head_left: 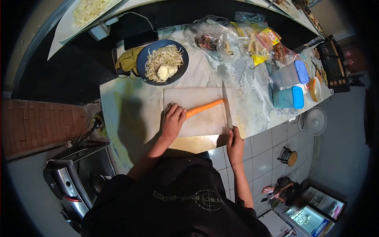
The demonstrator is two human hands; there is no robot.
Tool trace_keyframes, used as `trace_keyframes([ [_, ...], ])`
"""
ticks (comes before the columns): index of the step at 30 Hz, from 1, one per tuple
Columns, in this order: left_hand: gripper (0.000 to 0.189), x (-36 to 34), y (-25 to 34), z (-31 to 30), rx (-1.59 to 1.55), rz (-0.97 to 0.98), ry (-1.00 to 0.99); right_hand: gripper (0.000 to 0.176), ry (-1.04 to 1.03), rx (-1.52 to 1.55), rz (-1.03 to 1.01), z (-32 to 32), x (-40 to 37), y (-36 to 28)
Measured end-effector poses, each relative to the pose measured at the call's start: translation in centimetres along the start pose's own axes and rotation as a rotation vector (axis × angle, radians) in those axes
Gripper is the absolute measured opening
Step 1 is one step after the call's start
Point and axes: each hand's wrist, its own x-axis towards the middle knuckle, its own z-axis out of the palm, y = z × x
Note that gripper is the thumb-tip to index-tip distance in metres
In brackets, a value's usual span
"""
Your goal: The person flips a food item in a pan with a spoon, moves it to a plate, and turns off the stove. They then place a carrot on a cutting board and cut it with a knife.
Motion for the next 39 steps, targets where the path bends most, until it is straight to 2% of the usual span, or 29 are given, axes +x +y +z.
trace_keyframes([
  [2,0.016,0.1,-0.1,0.0,0.048,0.054,0.022,0.019,0.009,0.044,-0.183,0.6,-0.6,-0.2],
  [3,0.015,0.2,0.0,-0.1,0.060,0.062,0.019,0.019,-0.089,0.021,-0.142,0.5,-1.2,-1.2],
  [4,0.015,0.1,0.1,-0.1,0.061,0.062,0.016,0.020,-0.117,0.043,-0.214,1.1,-1.6,-1.0],
  [7,0.015,0.1,0.1,-0.2,0.054,0.054,0.005,0.020,-0.152,0.052,-0.192,1.4,-1.3,-0.3],
  [9,0.015,0.2,0.2,-0.3,0.041,0.074,0.013,0.020,-0.070,0.032,0.006,0.3,-0.3,-0.2],
  [12,0.014,0.1,0.2,-0.3,0.064,0.072,-0.009,0.020,0.025,-0.065,0.040,-0.7,0.9,-0.3],
  [14,0.014,0.1,0.2,-0.4,0.070,0.088,-0.017,0.020,0.032,-0.063,0.005,-0.5,0.6,-0.5],
  [17,0.014,0.1,0.4,-0.6,0.058,0.093,-0.034,0.021,-0.093,0.040,-0.164,0.3,0.0,-0.8],
  [20,0.014,-0.1,0.5,-0.9,0.030,0.108,-0.080,0.022,-0.176,0.029,-0.118,0.0,0.6,0.5],
  [22,0.014,-0.2,0.5,-1.0,0.026,0.126,-0.105,0.022,-0.174,-0.028,-0.043,-1.1,1.4,1.0],
  [25,0.014,-0.3,0.5,-0.8,0.043,0.140,-0.105,0.022,0.026,-0.073,-0.123,-1.8,2.1,1.4],
  [30,0.016,-0.4,0.3,-1.0,0.030,0.139,-0.132,0.020,-0.038,-0.034,-0.217,-1.2,1.0,0.6],
  [32,0.018,-0.4,0.5,-1.2,0.043,0.168,-0.136,0.021,-0.156,-0.017,-0.185,-0.8,0.8,0.9],
  [36,0.020,-0.8,0.6,-1.2,0.095,0.202,-0.127,0.020,-0.050,-0.064,-0.056,-1.6,2.0,1.5],
  [38,0.021,-0.8,0.7,-1.1,0.076,0.186,-0.131,0.019,-0.005,-0.067,-0.105,-1.3,1.5,0.8],
  [39,0.022,-0.8,0.8,-1.1,0.057,0.169,-0.132,0.020,-0.045,-0.051,-0.127,-1.4,1.0,-0.1],
])
